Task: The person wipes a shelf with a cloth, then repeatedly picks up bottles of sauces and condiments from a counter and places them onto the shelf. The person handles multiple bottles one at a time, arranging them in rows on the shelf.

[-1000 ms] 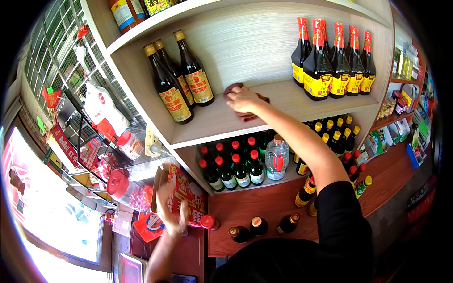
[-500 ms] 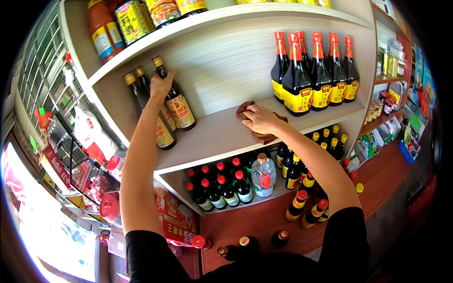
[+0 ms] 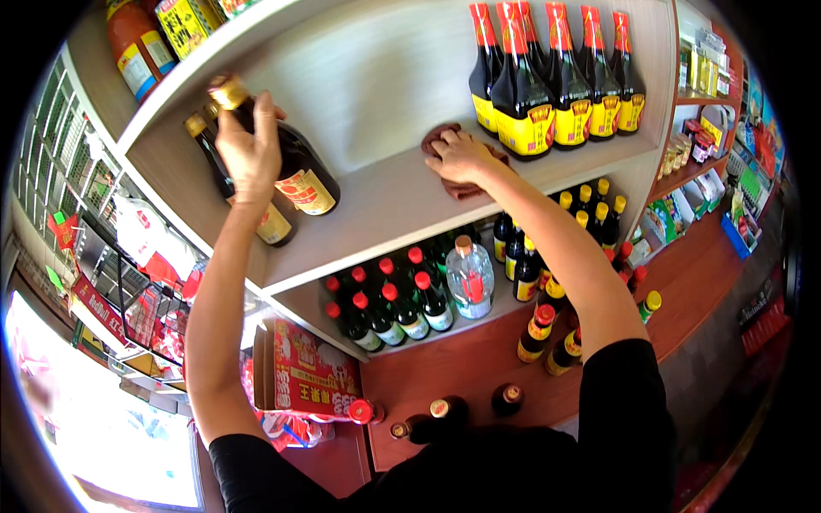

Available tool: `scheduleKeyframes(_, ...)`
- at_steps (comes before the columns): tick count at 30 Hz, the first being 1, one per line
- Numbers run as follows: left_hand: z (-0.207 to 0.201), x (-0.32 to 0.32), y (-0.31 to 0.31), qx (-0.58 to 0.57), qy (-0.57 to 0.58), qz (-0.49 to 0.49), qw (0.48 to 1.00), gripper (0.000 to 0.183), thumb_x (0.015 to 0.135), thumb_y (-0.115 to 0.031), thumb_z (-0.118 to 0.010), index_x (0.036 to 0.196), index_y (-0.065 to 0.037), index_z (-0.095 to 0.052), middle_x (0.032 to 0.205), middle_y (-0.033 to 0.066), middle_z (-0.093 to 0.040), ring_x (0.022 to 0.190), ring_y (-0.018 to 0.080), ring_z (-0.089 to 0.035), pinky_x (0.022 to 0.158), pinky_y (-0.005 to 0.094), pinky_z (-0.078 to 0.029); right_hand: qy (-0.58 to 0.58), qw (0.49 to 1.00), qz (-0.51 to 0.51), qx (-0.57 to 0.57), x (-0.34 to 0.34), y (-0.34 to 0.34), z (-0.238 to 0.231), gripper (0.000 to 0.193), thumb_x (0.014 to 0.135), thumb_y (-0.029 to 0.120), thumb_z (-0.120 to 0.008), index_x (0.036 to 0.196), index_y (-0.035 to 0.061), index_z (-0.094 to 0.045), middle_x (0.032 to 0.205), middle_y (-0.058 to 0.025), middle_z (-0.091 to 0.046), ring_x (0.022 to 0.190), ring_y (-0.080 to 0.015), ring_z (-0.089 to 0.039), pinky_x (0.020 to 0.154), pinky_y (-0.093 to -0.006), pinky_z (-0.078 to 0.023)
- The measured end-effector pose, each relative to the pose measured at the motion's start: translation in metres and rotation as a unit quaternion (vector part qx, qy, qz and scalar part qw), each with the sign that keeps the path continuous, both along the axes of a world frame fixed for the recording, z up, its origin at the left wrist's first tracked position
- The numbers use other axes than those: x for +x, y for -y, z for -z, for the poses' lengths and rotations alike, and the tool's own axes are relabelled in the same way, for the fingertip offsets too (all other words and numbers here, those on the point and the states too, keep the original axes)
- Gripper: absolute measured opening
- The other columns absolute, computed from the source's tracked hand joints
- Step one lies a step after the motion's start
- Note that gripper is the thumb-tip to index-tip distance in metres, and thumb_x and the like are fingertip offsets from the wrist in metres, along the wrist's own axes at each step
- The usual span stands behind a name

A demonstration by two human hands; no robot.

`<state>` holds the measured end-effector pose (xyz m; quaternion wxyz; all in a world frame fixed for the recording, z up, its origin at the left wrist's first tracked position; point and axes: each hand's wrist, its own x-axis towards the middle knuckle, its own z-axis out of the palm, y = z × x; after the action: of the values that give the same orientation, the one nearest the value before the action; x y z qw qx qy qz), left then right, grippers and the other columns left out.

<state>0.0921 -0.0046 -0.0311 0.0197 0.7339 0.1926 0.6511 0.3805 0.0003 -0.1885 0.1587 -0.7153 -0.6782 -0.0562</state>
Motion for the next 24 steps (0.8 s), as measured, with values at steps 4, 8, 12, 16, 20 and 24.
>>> scheduleKeyframes(4, 0.012, -0.04, 0.078, 0.005, -0.002, 0.062, 0.998, 0.02, 0.098, -0.021, -0.059, 0.096, -0.001, -0.054, 0.077, 0.0053, -0.066, 0.072, 0.0099, -0.06, 0.068, 0.0247, -0.048, 0.007, 1.0, -0.013, 0.003, -0.019, -0.008, -0.002, 0.058, 0.095, 0.051, -0.039, 0.137, 0.0125, -0.052, 0.148, -0.0165, -0.038, 0.134, -0.0377, -0.037, 0.112, -0.0507, -0.027)
scheduleKeyframes(8, 0.044, -0.054, 0.128, -0.026, 0.005, 0.104, 0.994, 0.022, 0.099, -0.02, -0.053, 0.091, 0.001, -0.054, 0.081, 0.0105, -0.063, 0.072, 0.017, -0.062, 0.069, 0.032, -0.052, 0.018, 1.0, 0.007, 0.001, -0.01, -0.013, 0.006, 0.058, 0.095, 0.048, -0.037, 0.138, 0.0126, -0.051, 0.149, -0.0154, -0.037, 0.135, -0.0364, -0.037, 0.111, -0.0503, -0.029)
scheduleKeyframes(12, 0.094, -0.074, 0.168, -0.051, -0.025, 0.205, 0.977, 0.022, 0.1, -0.024, -0.049, 0.102, -0.002, -0.046, 0.079, 0.0126, -0.056, 0.073, 0.0247, -0.059, 0.071, 0.0387, -0.051, 0.026, 1.0, 0.009, 0.014, -0.005, -0.016, 0.009, 0.061, 0.093, 0.051, -0.038, 0.14, 0.0133, -0.049, 0.152, -0.0144, -0.035, 0.137, -0.0357, -0.036, 0.111, -0.0504, -0.029)
scheduleKeyframes(16, 0.143, -0.082, 0.185, -0.143, -0.005, 0.203, 0.969, 0.029, 0.098, -0.029, -0.057, 0.102, -0.003, -0.045, 0.077, 0.0122, -0.056, 0.068, 0.0234, -0.057, 0.068, 0.0376, -0.051, 0.03, 1.0, 0.001, 0.006, -0.008, -0.017, 0.006, 0.061, 0.094, 0.051, -0.038, 0.141, 0.0129, -0.048, 0.152, -0.0153, -0.034, 0.137, -0.0369, -0.035, 0.112, -0.0504, -0.028)
scheduleKeyframes(20, 0.211, -0.08, 0.179, -0.249, 0.003, 0.197, 0.948, 0.016, 0.095, -0.016, -0.058, 0.095, -0.001, -0.051, 0.085, 0.0112, -0.062, 0.079, 0.0214, -0.063, 0.075, 0.0352, -0.053, 0.021, 1.0, -0.012, 0.008, -0.006, -0.013, 0.005, 0.061, 0.095, 0.05, -0.038, 0.14, 0.0094, -0.049, 0.152, -0.0176, -0.034, 0.136, -0.0399, -0.036, 0.112, -0.0506, -0.028)
scheduleKeyframes(24, 0.308, -0.075, 0.167, -0.356, 0.029, 0.12, 0.926, 0.015, 0.091, -0.017, -0.064, 0.091, -0.003, -0.059, 0.081, 0.0037, -0.064, 0.076, 0.0113, -0.059, 0.073, 0.0293, -0.05, 0.029, 0.999, -0.024, -0.005, -0.012, -0.013, 0.0, 0.062, 0.096, 0.051, -0.038, 0.139, 0.0078, -0.048, 0.15, -0.0188, -0.034, 0.135, -0.0418, -0.037, 0.112, -0.0516, -0.029)
